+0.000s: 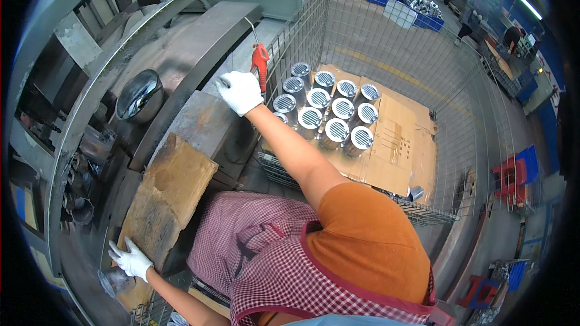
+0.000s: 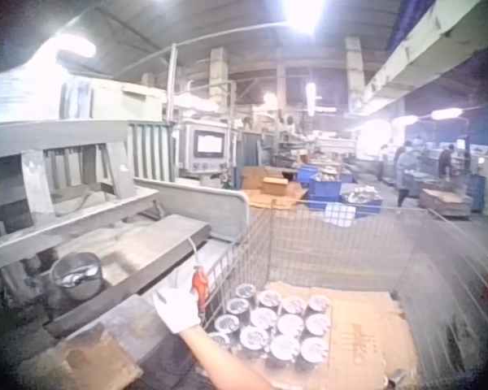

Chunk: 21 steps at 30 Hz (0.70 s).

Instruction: Processing and cleaning metal parts using a deburring tool and industrial press machinery on a fabrication floor.

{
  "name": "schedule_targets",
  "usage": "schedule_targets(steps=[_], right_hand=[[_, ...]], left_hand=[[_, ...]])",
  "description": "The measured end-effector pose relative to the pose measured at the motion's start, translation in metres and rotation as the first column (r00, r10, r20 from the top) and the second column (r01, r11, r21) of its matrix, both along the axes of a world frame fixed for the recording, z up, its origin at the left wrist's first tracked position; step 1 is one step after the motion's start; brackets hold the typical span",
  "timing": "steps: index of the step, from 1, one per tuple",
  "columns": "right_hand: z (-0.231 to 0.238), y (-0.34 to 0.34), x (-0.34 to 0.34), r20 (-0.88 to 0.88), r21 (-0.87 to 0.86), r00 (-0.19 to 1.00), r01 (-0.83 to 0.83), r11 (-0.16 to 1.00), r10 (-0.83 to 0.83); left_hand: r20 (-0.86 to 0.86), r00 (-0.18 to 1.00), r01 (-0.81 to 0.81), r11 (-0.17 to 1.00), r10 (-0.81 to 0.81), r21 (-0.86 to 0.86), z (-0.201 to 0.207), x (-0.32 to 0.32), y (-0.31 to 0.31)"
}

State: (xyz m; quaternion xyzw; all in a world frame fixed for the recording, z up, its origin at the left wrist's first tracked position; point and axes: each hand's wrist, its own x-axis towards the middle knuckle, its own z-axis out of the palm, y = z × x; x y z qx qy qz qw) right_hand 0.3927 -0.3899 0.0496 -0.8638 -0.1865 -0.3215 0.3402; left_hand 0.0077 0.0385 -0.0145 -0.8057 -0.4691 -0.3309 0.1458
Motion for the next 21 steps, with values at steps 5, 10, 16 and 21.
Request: schedule_targets(steps=[5, 10, 16, 21], right_hand=[[-0.001, 0.001, 0.000, -0.011, 0.000, 1.000, 0.006, 1.000, -0.006], [-0.003, 0.001, 0.001, -0.001, 0.018, 1.000, -0.003, 1.000, 0.003], [-0.002, 0.000, 0.001, 0.004, 0.014, 1.000, -0.006, 1.000, 0.006], [-0.002, 0.000, 0.000, 0.028, 0.021, 1.000, -0.011, 1.000, 0.011]], left_hand=[[-0.284, 0.957, -0.068, 0.913, -0.054, -0.402, 0.003, -0.003, 0.010], [-0.063, 0.998, -0.009, 0.996, 0.004, -0.085, 0.001, -0.001, -0.002], [-0.244, 0.968, -0.038, 0.924, -0.061, -0.381, 0.006, -0.002, 0.003], [-0.139, 0.989, 0.027, 0.973, -0.060, -0.227, -0.001, -0.003, 0.004]])
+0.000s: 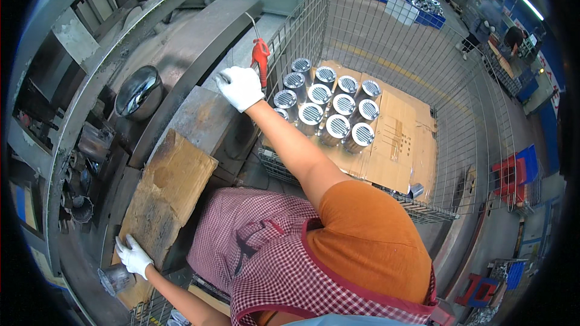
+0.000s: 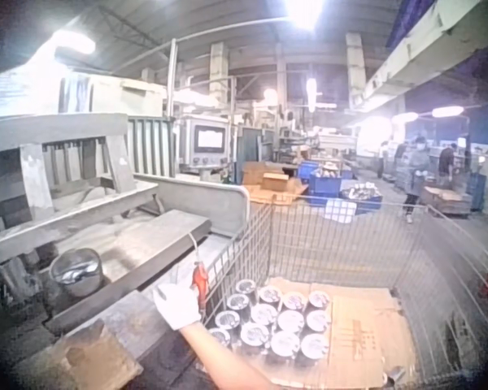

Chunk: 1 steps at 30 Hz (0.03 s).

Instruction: Processing and cleaning metal parts using a deburring tool and industrial press machinery on a fabrication floor.

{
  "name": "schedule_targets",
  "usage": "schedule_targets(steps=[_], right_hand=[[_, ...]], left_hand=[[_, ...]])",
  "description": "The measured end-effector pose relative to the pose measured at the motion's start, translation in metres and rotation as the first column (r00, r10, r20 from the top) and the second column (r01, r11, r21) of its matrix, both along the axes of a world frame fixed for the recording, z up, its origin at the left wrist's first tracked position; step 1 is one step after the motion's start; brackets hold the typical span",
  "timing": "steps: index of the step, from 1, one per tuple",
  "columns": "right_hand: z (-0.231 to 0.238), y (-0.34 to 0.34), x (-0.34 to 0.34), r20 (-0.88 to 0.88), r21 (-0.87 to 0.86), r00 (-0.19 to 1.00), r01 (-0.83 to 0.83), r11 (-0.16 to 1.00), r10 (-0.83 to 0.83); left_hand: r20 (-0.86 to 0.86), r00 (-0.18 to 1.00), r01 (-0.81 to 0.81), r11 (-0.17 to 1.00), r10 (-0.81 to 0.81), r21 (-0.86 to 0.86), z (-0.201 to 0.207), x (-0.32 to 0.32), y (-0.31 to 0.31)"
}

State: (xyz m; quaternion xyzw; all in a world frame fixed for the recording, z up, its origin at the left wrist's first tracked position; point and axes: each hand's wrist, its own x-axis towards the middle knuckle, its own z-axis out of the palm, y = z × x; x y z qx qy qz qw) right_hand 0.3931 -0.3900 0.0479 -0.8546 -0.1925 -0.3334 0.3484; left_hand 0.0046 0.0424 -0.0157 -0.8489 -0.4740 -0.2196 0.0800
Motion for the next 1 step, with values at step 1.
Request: schedule_targets(steps=[1], right_hand=[[-0.0002, 0.0002, 0.0002, 0.006, 0.007, 1.000, -0.007, 1.000, 0.007]], left_hand=[[0.005, 1.000, 0.002, 1.000, -0.002, -0.004, -0.0009, -0.0015, 0.0009]])
